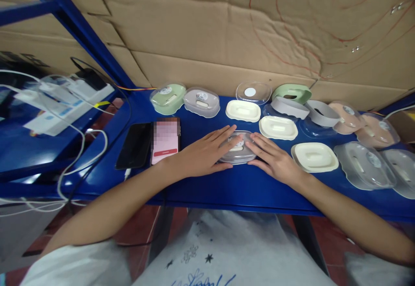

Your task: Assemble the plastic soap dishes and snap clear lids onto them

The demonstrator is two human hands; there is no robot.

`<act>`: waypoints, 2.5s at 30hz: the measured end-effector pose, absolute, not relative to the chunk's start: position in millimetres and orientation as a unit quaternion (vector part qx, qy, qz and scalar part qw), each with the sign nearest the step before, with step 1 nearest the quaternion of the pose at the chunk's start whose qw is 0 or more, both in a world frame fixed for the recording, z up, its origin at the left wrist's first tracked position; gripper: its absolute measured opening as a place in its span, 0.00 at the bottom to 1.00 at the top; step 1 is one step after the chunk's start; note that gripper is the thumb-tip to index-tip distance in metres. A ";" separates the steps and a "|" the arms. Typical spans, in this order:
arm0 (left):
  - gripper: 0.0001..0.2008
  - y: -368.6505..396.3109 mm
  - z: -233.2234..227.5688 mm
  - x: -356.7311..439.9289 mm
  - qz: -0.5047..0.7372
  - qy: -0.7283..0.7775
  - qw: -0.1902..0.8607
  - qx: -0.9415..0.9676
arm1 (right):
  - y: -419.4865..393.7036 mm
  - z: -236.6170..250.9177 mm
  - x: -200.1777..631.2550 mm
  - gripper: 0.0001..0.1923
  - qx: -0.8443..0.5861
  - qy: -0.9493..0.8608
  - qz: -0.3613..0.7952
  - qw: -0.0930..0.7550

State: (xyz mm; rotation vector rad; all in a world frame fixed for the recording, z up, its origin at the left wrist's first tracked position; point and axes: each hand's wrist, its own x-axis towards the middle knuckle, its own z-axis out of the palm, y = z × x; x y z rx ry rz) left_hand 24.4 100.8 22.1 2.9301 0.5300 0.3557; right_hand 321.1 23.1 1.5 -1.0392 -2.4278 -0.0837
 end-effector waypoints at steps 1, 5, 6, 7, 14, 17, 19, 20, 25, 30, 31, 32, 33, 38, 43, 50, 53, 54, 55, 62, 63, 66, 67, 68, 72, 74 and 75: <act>0.39 100.6 21.3 24.8 0.118 0.179 0.062 0.975 | 23.2 1.4 321.0 0.49 -0.382 -0.890 -0.030 0.246; 0.38 99.3 19.3 26.4 0.116 0.183 0.032 0.976 | 23.4 0.9 320.1 0.49 -0.382 -0.890 -0.042 0.247; 0.38 98.7 19.2 26.7 0.116 0.182 0.027 0.976 | 23.4 0.8 320.0 0.49 -0.380 -0.890 -0.048 0.248; 0.38 98.1 19.2 26.9 0.115 0.183 0.024 0.976 | 23.4 0.7 319.8 0.49 -0.379 -0.889 -0.053 0.251; 0.40 95.6 18.9 27.0 0.119 0.191 0.009 0.974 | 22.6 1.1 319.6 0.51 -0.381 -0.889 -0.057 0.250; 0.41 94.0 16.3 28.5 0.127 0.187 0.003 0.974 | 22.0 0.7 319.7 0.50 -0.380 -0.889 -0.068 0.246; 0.43 91.8 14.3 30.4 0.134 0.190 -0.010 0.973 | 21.5 0.5 319.4 0.49 -0.384 -0.889 -0.081 0.235; 0.44 90.6 13.7 31.4 0.136 0.194 -0.017 0.971 | 21.3 0.5 319.1 0.48 -0.384 -0.890 -0.088 0.230; 0.39 89.7 16.3 33.2 0.135 0.195 -0.014 0.971 | 23.9 1.3 316.9 0.45 -0.380 -0.890 -0.100 0.231; 0.33 98.2 19.1 29.8 0.143 0.193 0.058 0.969 | 30.5 2.2 316.8 0.38 -0.385 -0.889 -0.067 0.238; 0.33 100.0 18.3 29.2 0.148 0.193 0.075 0.967 | 31.6 1.9 317.3 0.36 -0.388 -0.888 -0.061 0.240; 0.33 101.7 17.4 28.7 0.153 0.193 0.091 0.965 | 32.5 1.3 317.9 0.35 -0.391 -0.886 -0.055 0.242; 0.33 103.3 16.3 28.4 0.158 0.195 0.106 0.962 | 33.3 0.6 318.5 0.34 -0.394 -0.884 -0.048 0.245; 0.35 107.5 14.2 27.4 0.158 0.201 0.142 0.956 | 35.9 -3.3 320.1 0.36 -0.392 -0.882 -0.024 0.260; 0.40 106.9 17.5 24.2 0.146 0.232 0.135 0.952 | 37.0 -3.5 318.2 0.41 -0.378 -0.891 -0.024 0.251; 0.57 107.7 17.4 18.8 0.092 0.270 0.138 0.949 | 36.2 -5.4 316.4 0.44 -0.378 -0.892 -0.015 0.245; 0.60 108.0 17.1 17.5 0.093 0.261 0.138 0.951 | 35.1 -4.6 314.8 0.43 -0.388 -0.890 0.014 0.238; 0.59 107.7 17.2 17.4 0.093 0.263 0.133 0.951 | 34.9 -4.3 314.4 0.43 -0.389 -0.890 0.025 0.236; 0.59 107.3 17.3 17.5 0.092 0.267 0.126 0.951 | 34.9 -4.1 314.0 0.43 -0.389 -0.890 0.034 0.235; 0.56 103.9 17.3 20.9 0.087 0.279 0.090 0.952 | 34.8 -6.1 314.5 0.43 -0.386 -0.892 0.024 0.236; 0.55 103.8 17.0 21.1 0.087 0.278 0.089 0.953 | 34.6 -6.5 314.8 0.43 -0.387 -0.892 0.021 0.234; 0.54 103.8 15.1 21.0 0.092 0.274 0.086 0.954 | 34.4 -7.3 315.9 0.43 -0.386 -0.894 0.006 0.229; 0.54 103.8 14.1 21.1 0.096 0.272 0.082 0.954 | 34.5 -7.5 316.3 0.44 -0.383 -0.894 0.002 0.231; 0.55 103.7 12.9 21.3 0.101 0.270 0.076 0.954 | 34.7 -7.5 316.8 0.44 -0.381 -0.895 0.000 0.233; 0.59 103.4 7.0 24.0 0.119 0.270 0.040 0.955 | 36.7 -7.2 318.5 0.44 -0.380 -0.892 0.012 0.243; 0.59 103.4 4.9 25.9 0.120 0.274 0.027 0.954 | 37.8 -6.8 319.3 0.43 -0.383 -0.890 0.026 0.246; 0.59 103.3 4.3 26.8 0.118 0.276 0.023 0.954 | 38.3 -6.6 319.7 0.43 -0.384 -0.889 0.033 0.248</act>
